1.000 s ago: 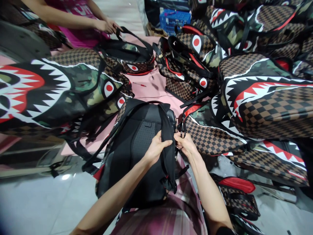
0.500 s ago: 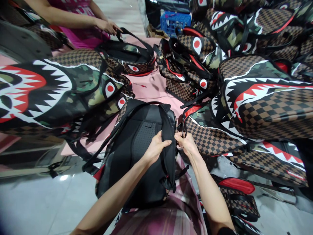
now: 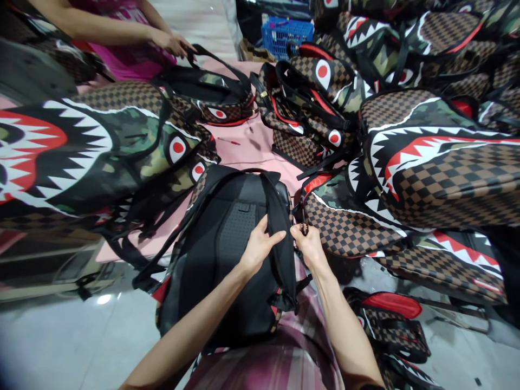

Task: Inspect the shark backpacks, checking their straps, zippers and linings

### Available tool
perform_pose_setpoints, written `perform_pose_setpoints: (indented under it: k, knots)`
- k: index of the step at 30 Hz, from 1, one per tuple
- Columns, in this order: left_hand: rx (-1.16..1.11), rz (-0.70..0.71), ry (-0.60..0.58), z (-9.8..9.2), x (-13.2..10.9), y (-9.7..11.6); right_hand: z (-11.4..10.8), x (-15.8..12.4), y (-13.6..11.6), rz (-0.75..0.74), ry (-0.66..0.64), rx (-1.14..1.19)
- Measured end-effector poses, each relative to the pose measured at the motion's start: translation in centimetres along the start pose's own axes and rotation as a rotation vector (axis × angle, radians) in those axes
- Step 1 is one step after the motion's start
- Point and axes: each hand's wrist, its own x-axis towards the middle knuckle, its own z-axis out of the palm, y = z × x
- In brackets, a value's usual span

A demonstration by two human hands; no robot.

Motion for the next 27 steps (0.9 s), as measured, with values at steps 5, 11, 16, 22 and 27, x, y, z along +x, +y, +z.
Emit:
perform_pose_setpoints:
  k: [5, 11, 16, 22, 27]
  knots:
    - [0.688, 0.465, 0.213, -0.5, -1.2, 0.1, 0.6, 0.1, -0.1, 0.035, -0.02, 0.113]
    - [1.114, 0.89, 0.119, -0.8, -1.2, 1.2, 0.6, 0.0, 0.1, 0.009, 0.009, 0.056]
    - [1.347, 1.121, -0.124, -1.2, -0.2, 2.9, 0.9, 0.1, 0.6, -0.048, 0.058, 0.023]
    - [1.266, 1.111, -0.213, -1.9, 0.9, 2.6, 1.1, -0.1, 0.4, -0.022, 0.041, 0.046]
    - [0.84, 0.649, -0.052, -2.7, 0.6, 1.8, 0.9, -0.1, 0.0, 0.013, -0.013, 0.069]
